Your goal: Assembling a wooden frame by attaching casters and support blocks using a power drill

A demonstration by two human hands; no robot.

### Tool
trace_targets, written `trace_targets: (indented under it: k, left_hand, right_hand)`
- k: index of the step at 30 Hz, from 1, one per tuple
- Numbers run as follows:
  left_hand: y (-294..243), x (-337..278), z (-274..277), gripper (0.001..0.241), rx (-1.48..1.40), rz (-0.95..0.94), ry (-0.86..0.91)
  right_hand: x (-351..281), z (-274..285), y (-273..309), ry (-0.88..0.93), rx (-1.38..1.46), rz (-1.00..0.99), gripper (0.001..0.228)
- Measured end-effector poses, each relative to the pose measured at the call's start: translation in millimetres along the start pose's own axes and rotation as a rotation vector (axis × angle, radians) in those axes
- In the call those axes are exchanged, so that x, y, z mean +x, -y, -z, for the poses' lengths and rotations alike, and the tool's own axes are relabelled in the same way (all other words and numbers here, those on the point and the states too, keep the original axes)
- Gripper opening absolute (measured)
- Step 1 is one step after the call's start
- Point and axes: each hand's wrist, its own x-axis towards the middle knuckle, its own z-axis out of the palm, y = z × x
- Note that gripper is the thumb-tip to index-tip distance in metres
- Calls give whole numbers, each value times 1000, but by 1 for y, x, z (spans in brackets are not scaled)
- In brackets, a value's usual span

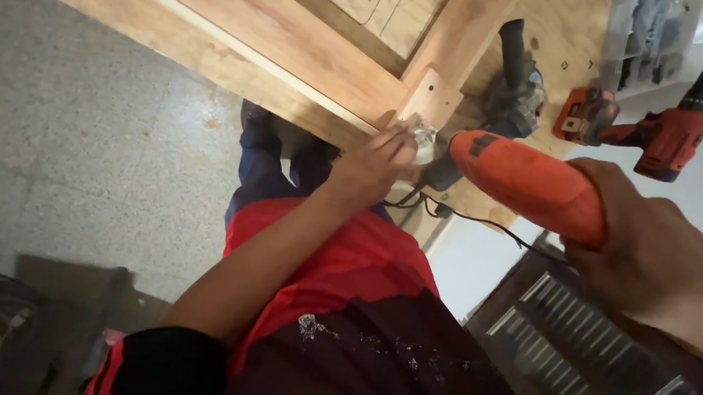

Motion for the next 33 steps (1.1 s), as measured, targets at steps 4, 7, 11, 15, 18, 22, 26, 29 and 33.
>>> trace_targets:
  k: [4,7,11,15,18,22,26,29,33]
  left_hand:
    - [-3,4,3,30,96,-23,-70]
    - [-11,21,31,10,179,-109,-228]
    - [-9,21,31,28,139,-64,-131]
    - [-4,32,42,34,231,-134,-86]
    - [1,94,77,43,27,138,430]
    - [17,122,83,42,-166,-154,685]
    - [-21,177,139,53,-403,730,1080]
    - [-13,184,124,42,-401,824,1161]
    - [22,173,76,34,-316,370,1105]
  right_hand:
    - [-1,1,-2,-27,71,105,75]
    - [-18,4,10,39,119,-18,77]
    - [-33,-6,-21,-59,90,8,81]
    - [-71,-34,-56,-199,404,-140,83]
    - [-75,-57,-69,-268,515,-110,85]
    - [-62,-57,-47,-164,300,-84,86]
    - [-55,-61,-26,-46,326,-126,82]
    - [-47,-67,-23,-87,362,-72,84]
    - [-45,-63,-12,-101,434,-83,79]
